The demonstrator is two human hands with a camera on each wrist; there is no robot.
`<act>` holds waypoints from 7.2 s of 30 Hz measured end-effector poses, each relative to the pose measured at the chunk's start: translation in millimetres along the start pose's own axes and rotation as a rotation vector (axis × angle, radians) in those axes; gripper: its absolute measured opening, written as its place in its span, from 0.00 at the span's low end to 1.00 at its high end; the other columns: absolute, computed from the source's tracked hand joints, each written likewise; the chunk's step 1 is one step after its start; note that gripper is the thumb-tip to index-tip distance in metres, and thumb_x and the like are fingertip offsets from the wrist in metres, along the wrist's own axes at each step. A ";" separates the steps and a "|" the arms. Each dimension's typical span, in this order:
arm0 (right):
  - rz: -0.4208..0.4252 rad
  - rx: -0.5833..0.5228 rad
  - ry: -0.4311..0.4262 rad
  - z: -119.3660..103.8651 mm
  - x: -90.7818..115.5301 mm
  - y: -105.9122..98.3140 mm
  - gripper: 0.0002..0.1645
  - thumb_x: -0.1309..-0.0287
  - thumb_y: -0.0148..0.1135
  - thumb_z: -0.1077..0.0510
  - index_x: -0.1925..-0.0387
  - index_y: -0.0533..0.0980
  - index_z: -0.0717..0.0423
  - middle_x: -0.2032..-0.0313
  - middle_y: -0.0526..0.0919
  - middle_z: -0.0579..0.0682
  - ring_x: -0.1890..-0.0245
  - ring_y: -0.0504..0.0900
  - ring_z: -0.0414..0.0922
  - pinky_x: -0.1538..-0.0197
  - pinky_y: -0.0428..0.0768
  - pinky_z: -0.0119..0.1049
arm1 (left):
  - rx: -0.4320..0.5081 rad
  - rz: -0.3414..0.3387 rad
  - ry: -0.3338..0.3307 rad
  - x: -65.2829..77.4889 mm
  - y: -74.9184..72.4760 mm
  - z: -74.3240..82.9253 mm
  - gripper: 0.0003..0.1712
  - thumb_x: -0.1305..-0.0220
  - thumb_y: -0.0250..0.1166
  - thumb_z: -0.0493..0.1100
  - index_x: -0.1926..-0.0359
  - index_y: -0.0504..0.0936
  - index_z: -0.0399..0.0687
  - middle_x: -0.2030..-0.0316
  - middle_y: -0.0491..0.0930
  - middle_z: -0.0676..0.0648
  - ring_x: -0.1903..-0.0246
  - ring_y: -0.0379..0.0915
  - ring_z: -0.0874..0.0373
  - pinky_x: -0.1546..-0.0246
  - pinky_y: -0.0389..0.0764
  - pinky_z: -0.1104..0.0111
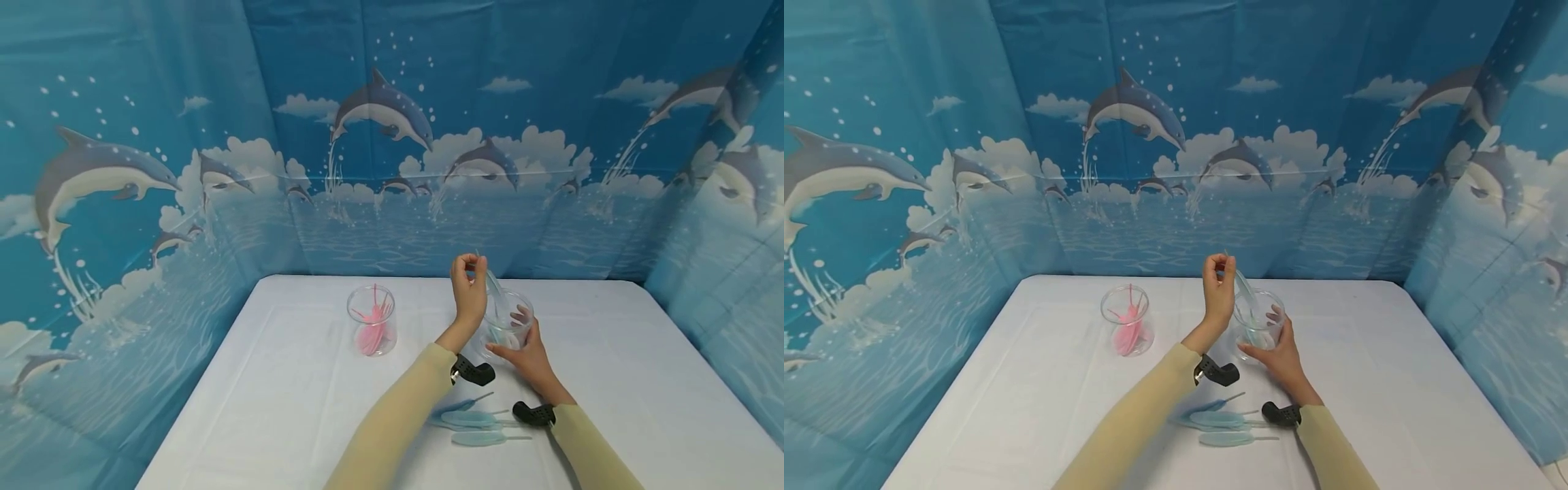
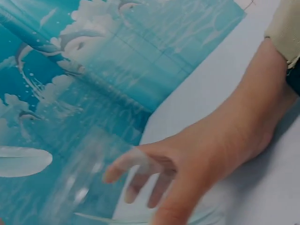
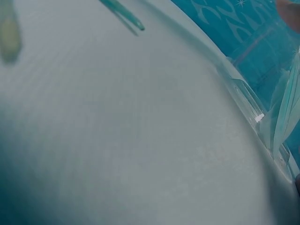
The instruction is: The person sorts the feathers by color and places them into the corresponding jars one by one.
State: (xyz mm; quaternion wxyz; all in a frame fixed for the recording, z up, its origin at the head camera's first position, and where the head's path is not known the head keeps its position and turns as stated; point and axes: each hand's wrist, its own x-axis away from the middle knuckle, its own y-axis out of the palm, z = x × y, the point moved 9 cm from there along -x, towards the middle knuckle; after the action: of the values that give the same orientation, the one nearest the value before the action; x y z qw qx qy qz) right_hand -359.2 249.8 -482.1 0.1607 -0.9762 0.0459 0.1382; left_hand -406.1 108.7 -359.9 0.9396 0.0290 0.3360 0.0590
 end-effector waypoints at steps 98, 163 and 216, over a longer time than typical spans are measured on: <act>0.012 -0.003 0.028 26.3 -7.5 -3.7 0.62 0.54 0.75 0.58 0.28 0.42 0.53 0.34 0.54 0.63 0.36 0.56 0.62 0.41 0.56 0.64 | -0.150 -0.315 0.165 -8.7 29.3 23.1 0.06 0.26 0.48 0.37 0.59 0.70 0.39 0.61 0.66 0.44 0.64 0.61 0.59 0.65 0.67 0.75; 0.012 0.029 -0.015 37.9 -14.4 -1.8 0.63 0.56 0.77 0.57 0.28 0.43 0.48 0.34 0.55 0.62 0.36 0.55 0.61 0.40 0.55 0.64 | -0.900 -1.132 -0.125 172.3 1.6 -42.4 0.13 0.53 0.72 0.63 0.80 0.81 0.66 0.84 0.68 0.68 0.81 0.62 0.73 0.84 0.63 0.78; 0.025 0.024 0.010 40.9 -13.7 -1.9 0.64 0.58 0.78 0.55 0.28 0.43 0.46 0.33 0.55 0.59 0.35 0.54 0.59 0.40 0.54 0.65 | 0.181 -0.086 -0.295 42.1 -27.3 -32.5 0.20 0.33 0.60 0.41 0.47 0.71 0.31 0.51 0.70 0.42 0.52 0.62 0.39 0.57 0.62 0.65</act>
State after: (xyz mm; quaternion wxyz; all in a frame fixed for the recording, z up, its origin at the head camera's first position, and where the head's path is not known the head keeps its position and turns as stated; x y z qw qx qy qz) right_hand -382.5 265.6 -514.9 0.1704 -0.9742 0.0604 0.1348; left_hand -391.9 87.5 -414.0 0.9739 0.1072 0.1995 -0.0168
